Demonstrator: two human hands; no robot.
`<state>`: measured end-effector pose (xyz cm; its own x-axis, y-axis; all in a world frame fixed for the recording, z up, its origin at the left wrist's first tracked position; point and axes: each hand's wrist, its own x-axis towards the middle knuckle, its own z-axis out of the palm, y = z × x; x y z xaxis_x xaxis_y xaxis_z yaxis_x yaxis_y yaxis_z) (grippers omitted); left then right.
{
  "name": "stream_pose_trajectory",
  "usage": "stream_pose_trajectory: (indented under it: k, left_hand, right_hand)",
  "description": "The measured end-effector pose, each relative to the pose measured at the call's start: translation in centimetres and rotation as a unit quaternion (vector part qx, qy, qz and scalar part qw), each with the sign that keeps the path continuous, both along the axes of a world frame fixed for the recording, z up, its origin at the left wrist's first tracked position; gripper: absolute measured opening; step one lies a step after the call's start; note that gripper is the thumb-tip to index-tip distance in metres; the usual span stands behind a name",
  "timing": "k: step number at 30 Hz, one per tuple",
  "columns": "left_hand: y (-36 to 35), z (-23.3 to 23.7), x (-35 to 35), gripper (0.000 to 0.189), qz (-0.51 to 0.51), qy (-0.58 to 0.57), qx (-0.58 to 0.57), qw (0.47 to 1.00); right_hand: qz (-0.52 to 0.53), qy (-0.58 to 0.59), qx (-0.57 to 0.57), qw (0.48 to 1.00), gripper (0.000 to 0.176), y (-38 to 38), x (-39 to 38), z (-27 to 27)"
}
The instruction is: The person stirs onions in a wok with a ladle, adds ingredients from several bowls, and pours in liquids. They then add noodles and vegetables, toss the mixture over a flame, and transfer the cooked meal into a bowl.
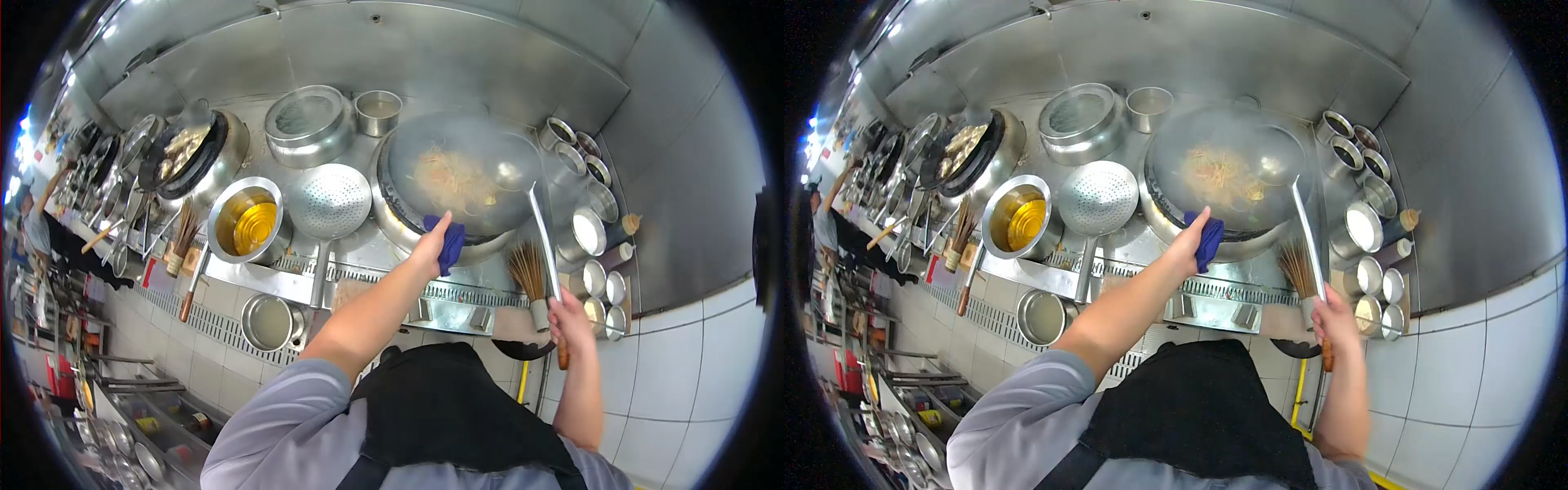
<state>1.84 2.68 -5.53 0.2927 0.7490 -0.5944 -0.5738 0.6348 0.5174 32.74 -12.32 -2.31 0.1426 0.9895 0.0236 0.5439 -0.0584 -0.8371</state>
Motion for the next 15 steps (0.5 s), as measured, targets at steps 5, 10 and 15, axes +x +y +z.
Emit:
stream_pose_trajectory:
  k: [5,10,15]
  left_hand:
    - [-6.2,-1.0,-5.0,0.041,-0.103,-0.091,-0.001,0.991]
    - [-15.6,-4.3,-11.2,0.039,-0.066,-0.074,-0.044,0.994]
    - [-22.7,-5.2,-15.5,0.05,0.092,-0.124,-0.096,0.983]
  right_hand:
    - [-0.105,0.223,-0.197,0.949,0.032,2.2,-6.0,3.0]
    - [-0.036,0.377,-0.245,0.892,0.036,4.3,-9.6,6.7]
    - [0.148,0.389,-0.274,0.867,0.043,7.1,-14.2,9.9]
